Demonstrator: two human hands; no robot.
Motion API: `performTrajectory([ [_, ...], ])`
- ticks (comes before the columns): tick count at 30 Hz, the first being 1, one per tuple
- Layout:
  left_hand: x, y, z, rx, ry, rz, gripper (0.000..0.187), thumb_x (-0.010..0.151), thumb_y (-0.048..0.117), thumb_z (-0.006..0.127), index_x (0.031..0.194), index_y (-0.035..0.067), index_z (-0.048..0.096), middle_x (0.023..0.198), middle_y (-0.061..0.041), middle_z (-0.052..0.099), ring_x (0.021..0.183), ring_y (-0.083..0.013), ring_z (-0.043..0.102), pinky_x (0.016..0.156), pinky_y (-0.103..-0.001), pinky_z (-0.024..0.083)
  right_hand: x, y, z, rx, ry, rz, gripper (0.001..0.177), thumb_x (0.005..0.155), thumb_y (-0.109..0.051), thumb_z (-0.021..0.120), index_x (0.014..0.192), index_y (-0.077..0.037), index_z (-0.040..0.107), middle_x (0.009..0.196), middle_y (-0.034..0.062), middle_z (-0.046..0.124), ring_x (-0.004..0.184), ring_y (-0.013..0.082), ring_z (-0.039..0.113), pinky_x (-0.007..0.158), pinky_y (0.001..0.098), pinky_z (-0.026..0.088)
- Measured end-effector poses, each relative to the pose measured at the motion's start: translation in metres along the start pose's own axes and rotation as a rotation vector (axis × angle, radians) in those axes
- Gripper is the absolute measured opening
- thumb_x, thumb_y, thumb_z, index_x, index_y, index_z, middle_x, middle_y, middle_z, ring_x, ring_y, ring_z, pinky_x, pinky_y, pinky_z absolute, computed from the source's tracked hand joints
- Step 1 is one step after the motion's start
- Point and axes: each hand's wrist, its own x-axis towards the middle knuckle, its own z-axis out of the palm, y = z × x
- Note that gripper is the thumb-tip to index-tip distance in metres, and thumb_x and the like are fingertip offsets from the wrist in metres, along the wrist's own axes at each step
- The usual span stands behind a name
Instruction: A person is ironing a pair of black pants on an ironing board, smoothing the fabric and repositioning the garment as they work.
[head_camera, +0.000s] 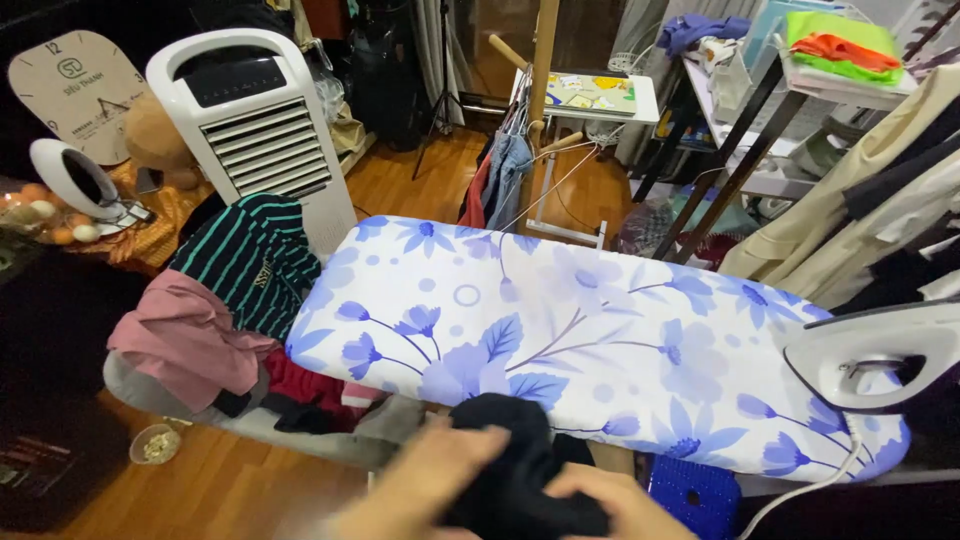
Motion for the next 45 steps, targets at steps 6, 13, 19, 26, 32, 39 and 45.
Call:
performTrajectory([
  [6, 0.021, -0.016, 0.076, -0.236, 0.168, 0.187, 0.085, 0.086, 0.024, 0.075, 0.152, -0.003, 0.028, 0.154, -0.022, 0.040, 0.137, -0.0449, 0.044, 0.117, -0.057, 0.027, 0.017, 0.071, 0.039, 0.002, 0.184, -0.034, 0.054, 0.077, -0.038, 0.094, 0.101, -0.018, 0.050, 0.103, -0.0012, 0.058, 0.096, 0.0092, 0.058, 0.083, 0.0258, 0.046],
  [13, 0.014, -0.013, 0.034, -0.207, 0.070, -0.232, 0.042, 0.077, 0.044, 0.070, 0.115, 0.025, 0.065, 0.096, 0.002, 0.074, 0.090, -0.0225, 0.072, 0.075, -0.037, 0.050, 0.028, 0.079, 0.058, 0.206, 0.270, -0.067, 0.069, 0.070, -0.030, 0.099, 0.114, -0.014, 0.049, 0.116, 0.0081, 0.060, 0.110, 0.0170, 0.068, 0.091, 0.0304, 0.051],
  [19, -0.013, -0.025, -0.010, -0.667, 0.368, -0.052, 0.026, 0.078, 0.015, 0.081, 0.102, 0.009, 0.070, 0.111, -0.008, 0.078, 0.103, -0.0209, 0.074, 0.096, -0.035, 0.055, 0.043, 0.118, 0.072, -0.093, 0.103, 0.050, 0.052, 0.082, -0.034, 0.082, 0.127, -0.012, 0.067, 0.125, 0.0010, 0.076, 0.114, 0.0120, 0.072, 0.098, 0.0283, 0.052],
  [26, -0.051, -0.021, -0.042, -0.777, 0.341, -0.204, 0.036, 0.073, 0.021, 0.090, 0.087, 0.011, 0.059, 0.082, -0.002, 0.061, 0.075, -0.0135, 0.057, 0.070, -0.029, 0.044, 0.065, 0.204, 0.120, -0.209, 0.126, -0.006, 0.005, 0.091, -0.017, 0.069, 0.092, -0.016, 0.064, 0.100, -0.0008, 0.066, 0.094, 0.0175, 0.064, 0.088, 0.0291, 0.043],
  [32, -0.063, 0.005, -0.070, -0.631, 0.280, -0.213, 0.030, 0.070, 0.025, 0.093, 0.079, 0.011, 0.068, 0.075, 0.001, 0.066, 0.068, -0.0115, 0.060, 0.064, -0.027, 0.045, 0.075, 0.242, 0.146, -0.325, 0.073, 0.120, 0.044, 0.084, -0.017, 0.071, 0.125, -0.021, 0.056, 0.127, 0.0025, 0.053, 0.122, 0.0252, 0.049, 0.106, 0.0348, 0.032],
  [39, -0.056, 0.008, -0.089, -0.484, 0.343, 0.216, 0.049, 0.087, 0.038, 0.076, 0.065, 0.004, 0.049, 0.061, -0.006, 0.035, 0.055, -0.0240, 0.032, 0.053, -0.033, 0.028, 0.076, 0.330, 0.156, -0.169, 0.437, 0.182, 0.040, 0.082, -0.002, 0.054, 0.113, -0.024, 0.066, 0.115, 0.0002, 0.070, 0.110, 0.0218, 0.063, 0.102, 0.0337, 0.043],
  [45, -0.129, -0.046, -0.061, -0.387, 0.771, -0.461, 0.052, 0.056, 0.011, 0.081, 0.108, 0.005, 0.080, 0.099, -0.009, 0.085, 0.091, -0.0170, 0.078, 0.085, -0.030, 0.055, 0.028, 0.344, 0.096, 0.121, 0.770, 0.337, 0.022, 0.097, -0.023, 0.058, 0.115, -0.016, 0.068, 0.120, 0.0023, 0.071, 0.117, 0.0164, 0.063, 0.109, 0.0304, 0.041],
])
